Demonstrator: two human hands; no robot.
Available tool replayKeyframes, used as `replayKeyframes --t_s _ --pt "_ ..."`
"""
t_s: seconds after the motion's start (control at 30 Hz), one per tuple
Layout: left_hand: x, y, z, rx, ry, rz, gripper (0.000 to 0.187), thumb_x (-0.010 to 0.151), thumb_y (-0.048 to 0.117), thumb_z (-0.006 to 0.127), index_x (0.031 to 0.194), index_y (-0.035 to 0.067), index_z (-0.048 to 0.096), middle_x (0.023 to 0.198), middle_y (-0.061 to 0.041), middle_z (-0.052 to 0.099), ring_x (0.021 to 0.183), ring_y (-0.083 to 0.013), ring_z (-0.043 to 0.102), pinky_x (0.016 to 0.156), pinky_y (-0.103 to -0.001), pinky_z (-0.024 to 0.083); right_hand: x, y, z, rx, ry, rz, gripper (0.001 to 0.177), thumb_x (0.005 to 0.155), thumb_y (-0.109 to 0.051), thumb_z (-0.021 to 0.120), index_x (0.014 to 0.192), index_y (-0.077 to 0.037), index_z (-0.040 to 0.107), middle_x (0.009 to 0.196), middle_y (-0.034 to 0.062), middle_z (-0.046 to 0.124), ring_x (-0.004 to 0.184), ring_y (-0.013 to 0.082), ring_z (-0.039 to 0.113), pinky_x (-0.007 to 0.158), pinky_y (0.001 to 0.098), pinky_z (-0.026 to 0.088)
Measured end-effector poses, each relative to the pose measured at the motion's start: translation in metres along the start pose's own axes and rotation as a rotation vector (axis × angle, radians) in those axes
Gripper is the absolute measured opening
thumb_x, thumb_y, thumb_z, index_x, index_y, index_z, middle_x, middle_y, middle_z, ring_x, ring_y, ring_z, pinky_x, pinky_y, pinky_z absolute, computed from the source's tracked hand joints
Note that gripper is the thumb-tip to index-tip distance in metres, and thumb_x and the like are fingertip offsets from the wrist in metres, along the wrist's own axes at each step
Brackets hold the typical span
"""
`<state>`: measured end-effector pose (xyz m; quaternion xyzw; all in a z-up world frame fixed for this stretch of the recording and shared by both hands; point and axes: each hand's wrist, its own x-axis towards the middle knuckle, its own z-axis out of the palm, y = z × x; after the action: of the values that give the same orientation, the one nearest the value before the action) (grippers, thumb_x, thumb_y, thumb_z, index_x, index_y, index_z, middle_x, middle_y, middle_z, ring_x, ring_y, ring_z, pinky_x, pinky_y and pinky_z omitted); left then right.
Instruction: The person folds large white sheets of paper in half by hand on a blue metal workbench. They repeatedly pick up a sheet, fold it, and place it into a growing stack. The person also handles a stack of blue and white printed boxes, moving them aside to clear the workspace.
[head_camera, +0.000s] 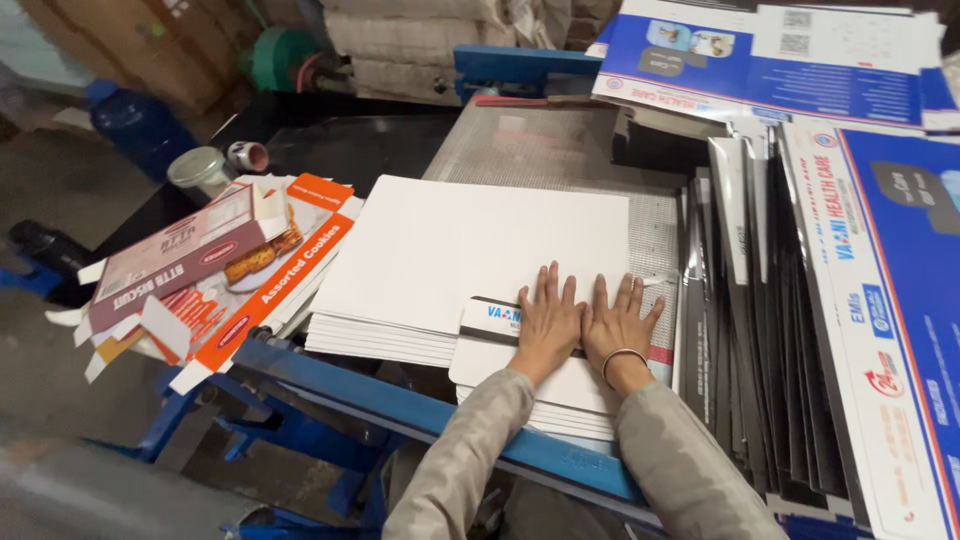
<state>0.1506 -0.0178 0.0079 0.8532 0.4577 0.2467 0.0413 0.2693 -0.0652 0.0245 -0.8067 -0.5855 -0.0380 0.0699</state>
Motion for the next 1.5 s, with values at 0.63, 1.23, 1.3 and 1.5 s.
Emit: replayKeyframes --t_s 0.63,1.23,1.3,1.5 --pt "-0.066 -0.089 -0.080 -0.606 0.059 -0.800 0.070 0.102 0.054 0.056 0.144 0.002 0.037 0.140 -0.026 0.037 0.120 -0.0393 0.047 0.096 -0.049 0.045 0.003 0.087 -0.074 0.520 -0.584 -0.079 0.030 0.081 -0.010 0.078 0.110 -0.005 0.080 0.089 0.0117 0.084 0.078 0.0249 0.081 0.074 0.0390 0.067" --pt "-0.029 -0.130 -0.038 -0.358 0.291 -0.467 0.077 0.074 0.018 0.086 0.138 0.004 0.046 0.154 -0.029 0.033 0.135 -0.0443 0.042 0.105 -0.047 0.043 -0.048 -0.057 -0.060 0.330 0.128 -0.883 0.025 0.074 -0.004 0.065 0.095 -0.012 0.076 0.091 0.0007 0.070 0.084 0.0214 0.069 0.066 0.0386 0.056" --pt "-0.041 -0.102 -0.065 -0.308 0.249 -0.368 0.063 0.076 0.017 0.085 0.131 0.005 0.057 0.148 -0.028 0.040 0.125 -0.0428 0.050 0.098 -0.046 0.048 -0.048 -0.060 -0.059 0.354 0.131 -0.854 0.018 0.078 -0.006 0.065 0.091 -0.013 0.075 0.091 -0.0005 0.070 0.085 0.0210 0.068 0.066 0.0382 0.056" --pt "-0.073 -0.083 -0.074 -0.663 -0.125 -0.222 0.024 0.098 0.021 0.073 0.115 0.005 0.074 0.109 -0.015 0.076 0.095 -0.0271 0.075 0.085 -0.036 0.060 -0.030 -0.063 -0.037 0.493 0.022 -0.652 0.012 0.080 -0.010 0.067 0.088 -0.015 0.075 0.088 -0.0022 0.070 0.086 0.0234 0.067 0.070 0.0400 0.056"
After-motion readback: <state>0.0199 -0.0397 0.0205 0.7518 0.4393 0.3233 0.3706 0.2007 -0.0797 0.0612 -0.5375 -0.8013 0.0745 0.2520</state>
